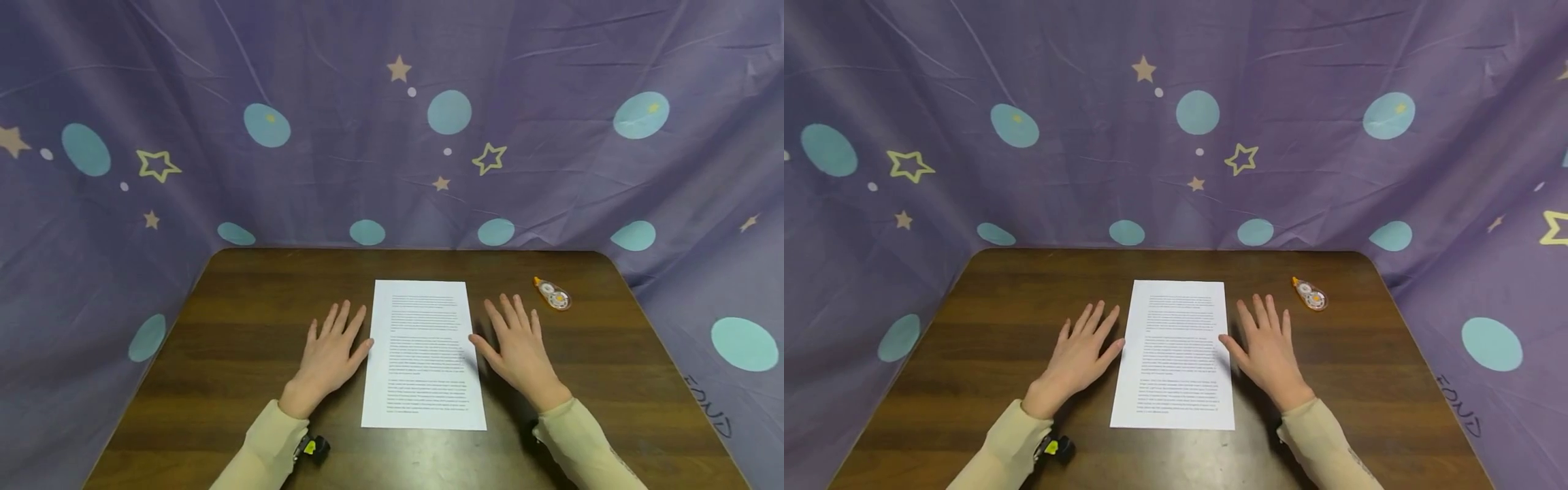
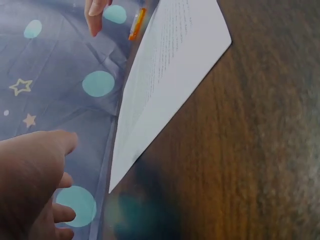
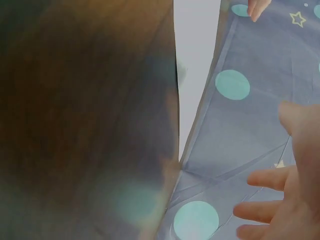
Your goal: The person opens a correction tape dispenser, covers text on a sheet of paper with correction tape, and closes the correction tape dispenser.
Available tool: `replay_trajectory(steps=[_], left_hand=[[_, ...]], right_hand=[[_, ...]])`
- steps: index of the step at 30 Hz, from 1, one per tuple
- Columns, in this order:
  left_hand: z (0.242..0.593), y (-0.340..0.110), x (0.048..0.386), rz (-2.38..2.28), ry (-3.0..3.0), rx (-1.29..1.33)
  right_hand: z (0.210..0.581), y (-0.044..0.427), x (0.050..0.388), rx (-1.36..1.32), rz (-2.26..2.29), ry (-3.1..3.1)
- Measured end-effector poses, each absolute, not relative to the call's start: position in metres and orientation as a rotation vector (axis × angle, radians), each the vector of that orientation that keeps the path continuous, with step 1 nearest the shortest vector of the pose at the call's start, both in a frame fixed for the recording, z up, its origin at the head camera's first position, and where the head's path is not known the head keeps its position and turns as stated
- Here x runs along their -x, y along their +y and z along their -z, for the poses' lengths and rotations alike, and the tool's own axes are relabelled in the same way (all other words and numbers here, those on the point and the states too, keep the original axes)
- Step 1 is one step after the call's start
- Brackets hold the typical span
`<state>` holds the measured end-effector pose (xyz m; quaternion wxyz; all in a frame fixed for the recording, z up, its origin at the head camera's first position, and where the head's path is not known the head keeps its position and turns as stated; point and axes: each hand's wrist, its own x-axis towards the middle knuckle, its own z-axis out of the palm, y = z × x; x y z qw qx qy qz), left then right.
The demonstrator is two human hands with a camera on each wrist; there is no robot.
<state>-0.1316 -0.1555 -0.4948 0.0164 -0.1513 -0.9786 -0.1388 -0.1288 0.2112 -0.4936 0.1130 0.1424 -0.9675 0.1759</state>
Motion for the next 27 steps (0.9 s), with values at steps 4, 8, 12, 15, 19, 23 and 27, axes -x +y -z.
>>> replay_trajectory(steps=[4, 8, 12, 15, 19, 23, 27], left_hand=[[0.498, -0.155, 0.135, 0.486, -3.018, 0.481], [0.500, -0.154, 0.139, 0.514, -3.023, 0.483], [0.500, -0.153, 0.143, 0.536, -3.061, 0.518], [0.500, -0.153, 0.143, 0.538, -3.078, 0.569], [0.501, -0.153, 0.143, 0.501, -3.085, 0.628], [0.501, -0.153, 0.143, 0.433, -3.101, 0.652], [0.501, -0.151, 0.144, 0.411, -3.122, 0.666]], right_hand=[[0.493, 0.216, 0.134, -0.433, -0.533, -2.825], [0.488, 0.225, 0.144, -0.433, -0.531, -2.823], [0.479, 0.239, 0.159, -0.412, -0.559, -2.852], [0.473, 0.255, 0.173, -0.377, -0.556, -2.903], [0.470, 0.280, 0.195, -0.289, -0.509, -2.984], [0.472, 0.305, 0.215, -0.178, -0.447, -3.061], [0.477, 0.325, 0.227, -0.056, -0.402, -3.131]])
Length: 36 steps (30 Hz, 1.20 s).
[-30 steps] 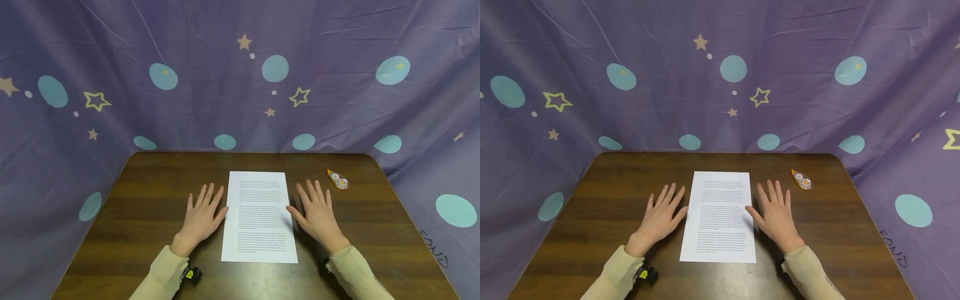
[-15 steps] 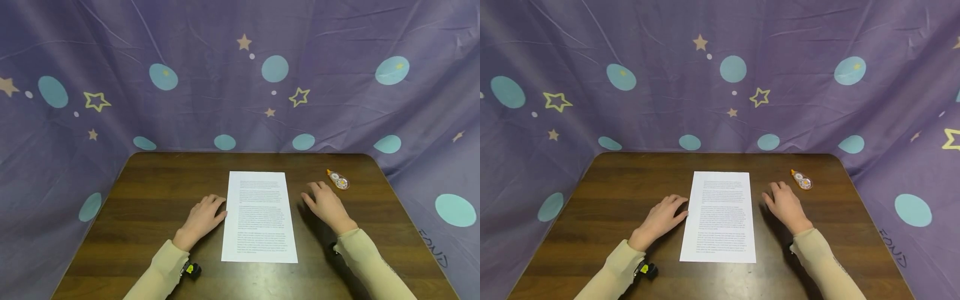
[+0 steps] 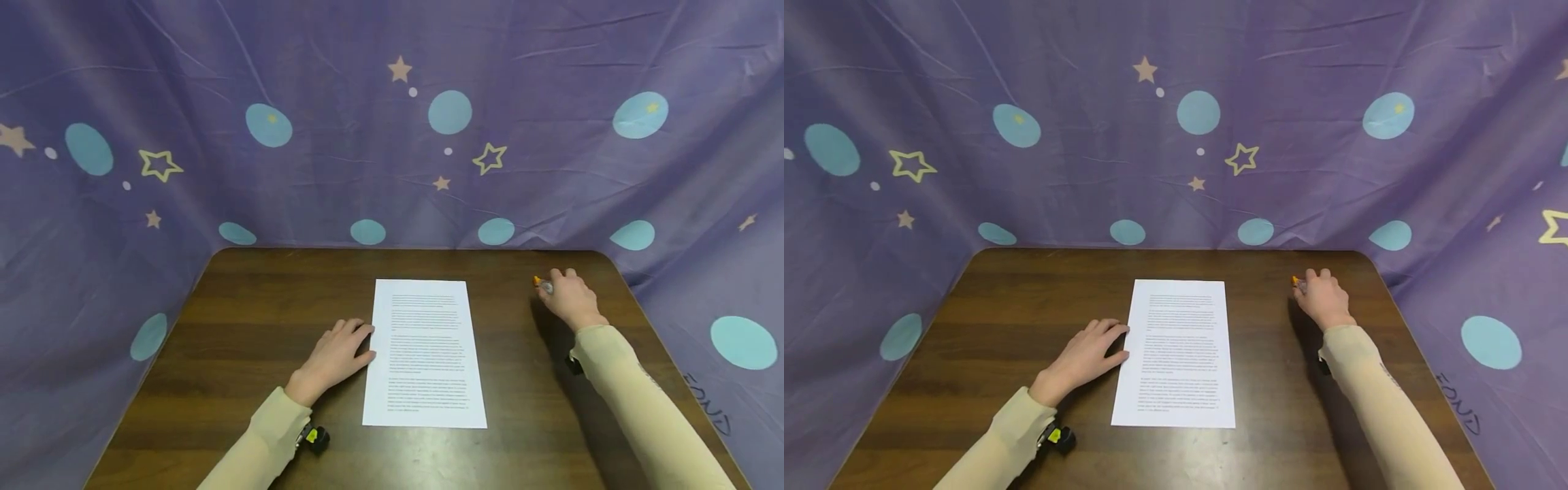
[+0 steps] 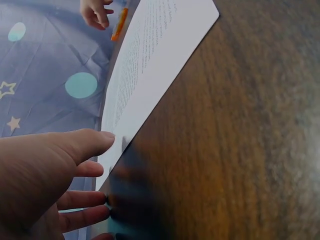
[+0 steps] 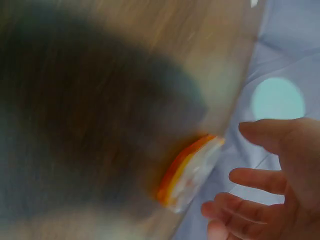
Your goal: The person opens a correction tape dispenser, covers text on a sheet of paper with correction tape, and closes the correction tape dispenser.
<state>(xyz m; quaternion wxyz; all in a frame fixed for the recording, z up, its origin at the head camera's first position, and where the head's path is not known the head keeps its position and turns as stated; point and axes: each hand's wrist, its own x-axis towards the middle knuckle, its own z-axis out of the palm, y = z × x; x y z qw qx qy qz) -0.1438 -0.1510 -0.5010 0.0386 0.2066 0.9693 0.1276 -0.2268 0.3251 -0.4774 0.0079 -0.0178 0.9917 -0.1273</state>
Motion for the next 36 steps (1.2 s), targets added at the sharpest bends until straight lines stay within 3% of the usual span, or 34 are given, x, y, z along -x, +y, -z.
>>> replay_trajectory(steps=[11, 36], left_hand=[[0.502, -0.151, 0.142, -0.467, 2.971, -0.635], [0.494, -0.156, 0.141, -0.438, 3.051, -0.526]], right_hand=[[0.491, 0.344, 0.233, -0.062, 0.396, 2.959], [0.488, 0.310, 0.215, 0.200, 0.437, 3.017]])
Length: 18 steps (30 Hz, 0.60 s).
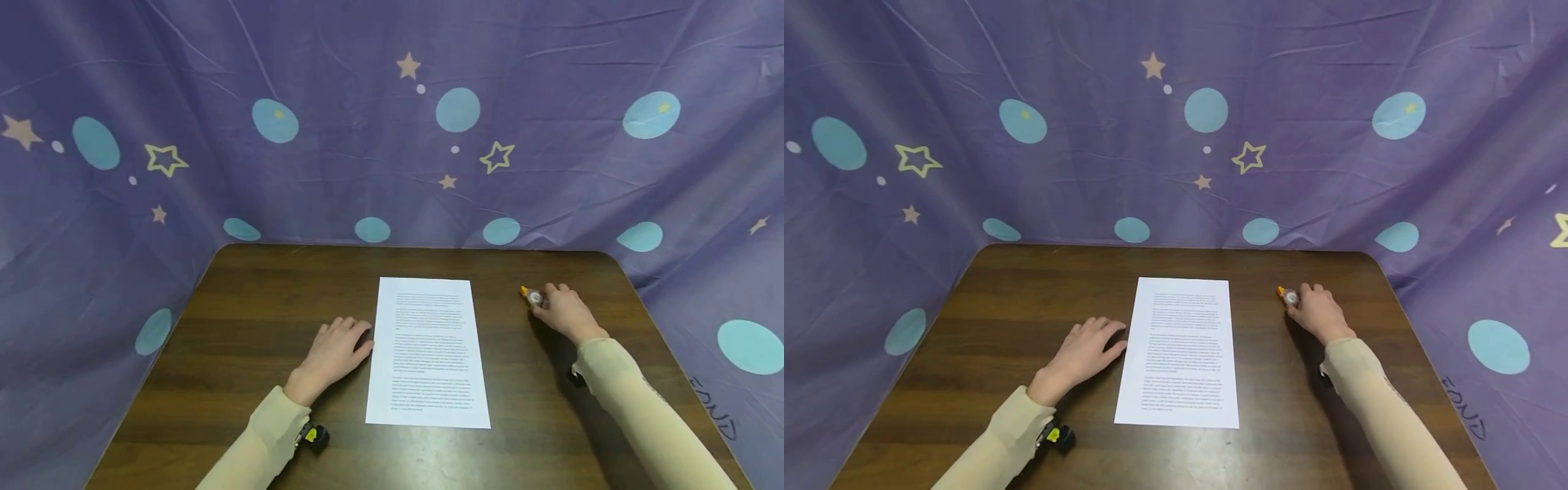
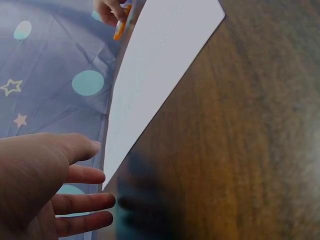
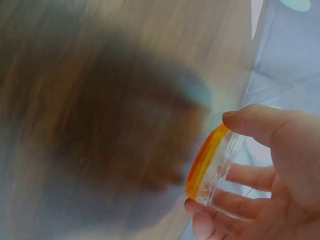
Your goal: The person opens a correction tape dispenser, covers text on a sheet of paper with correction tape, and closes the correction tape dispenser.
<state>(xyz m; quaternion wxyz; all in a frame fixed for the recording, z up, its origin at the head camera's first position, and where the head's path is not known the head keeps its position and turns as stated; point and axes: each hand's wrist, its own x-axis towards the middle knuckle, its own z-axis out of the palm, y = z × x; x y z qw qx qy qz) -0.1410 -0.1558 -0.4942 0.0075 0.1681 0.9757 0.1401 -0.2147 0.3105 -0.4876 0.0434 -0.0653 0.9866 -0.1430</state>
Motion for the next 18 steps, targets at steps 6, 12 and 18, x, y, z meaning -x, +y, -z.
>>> replay_trajectory(steps=[6, 12, 18], left_hand=[[0.493, -0.157, 0.141, -0.447, 3.064, -0.521], [0.496, -0.157, 0.140, -0.434, 3.052, -0.529], [0.493, -0.157, 0.142, -0.450, 3.052, -0.505]], right_hand=[[0.487, 0.302, 0.206, 0.228, 0.445, 3.016], [0.485, 0.295, 0.200, 0.273, 0.439, 3.053], [0.475, 0.280, 0.196, 0.321, 0.446, 3.090]])
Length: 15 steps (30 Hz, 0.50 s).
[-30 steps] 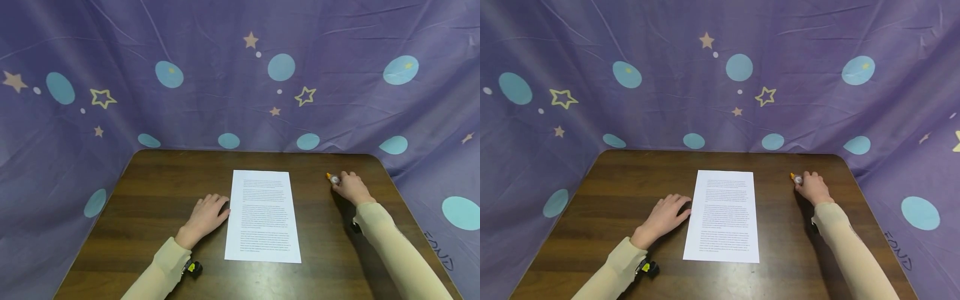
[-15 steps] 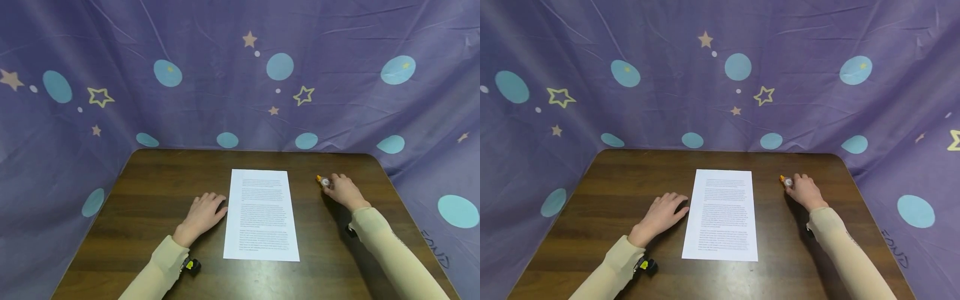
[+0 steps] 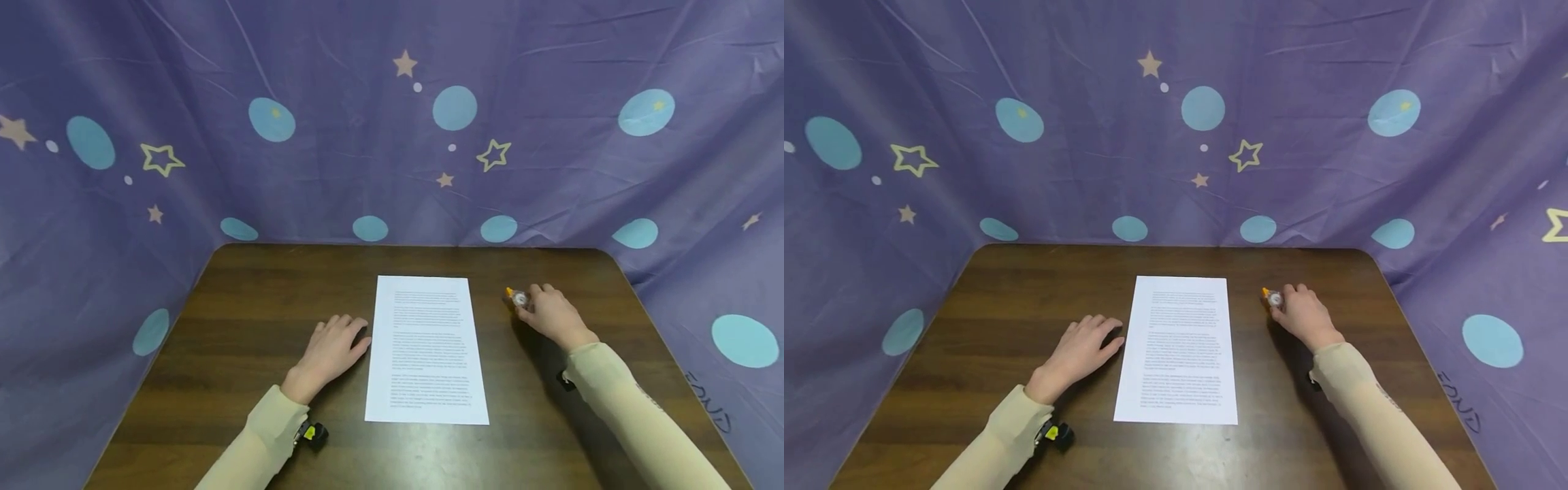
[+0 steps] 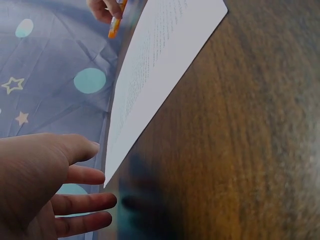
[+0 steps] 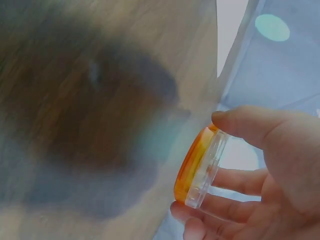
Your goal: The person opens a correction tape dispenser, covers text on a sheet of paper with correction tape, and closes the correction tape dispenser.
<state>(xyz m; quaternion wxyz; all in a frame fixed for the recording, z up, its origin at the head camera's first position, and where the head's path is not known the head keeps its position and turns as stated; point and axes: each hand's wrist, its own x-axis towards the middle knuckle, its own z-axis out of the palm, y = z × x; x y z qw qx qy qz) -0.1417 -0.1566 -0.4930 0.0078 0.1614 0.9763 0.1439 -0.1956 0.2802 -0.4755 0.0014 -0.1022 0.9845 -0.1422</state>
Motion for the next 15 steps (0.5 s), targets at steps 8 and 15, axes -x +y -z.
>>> replay_trajectory(steps=[8, 15], left_hand=[[0.493, -0.157, 0.143, -0.450, 3.056, -0.503], [0.494, -0.156, 0.142, -0.424, 3.070, -0.496]], right_hand=[[0.464, 0.263, 0.187, 0.365, 0.456, 3.101], [0.451, 0.249, 0.180, 0.452, 0.413, 3.134]])
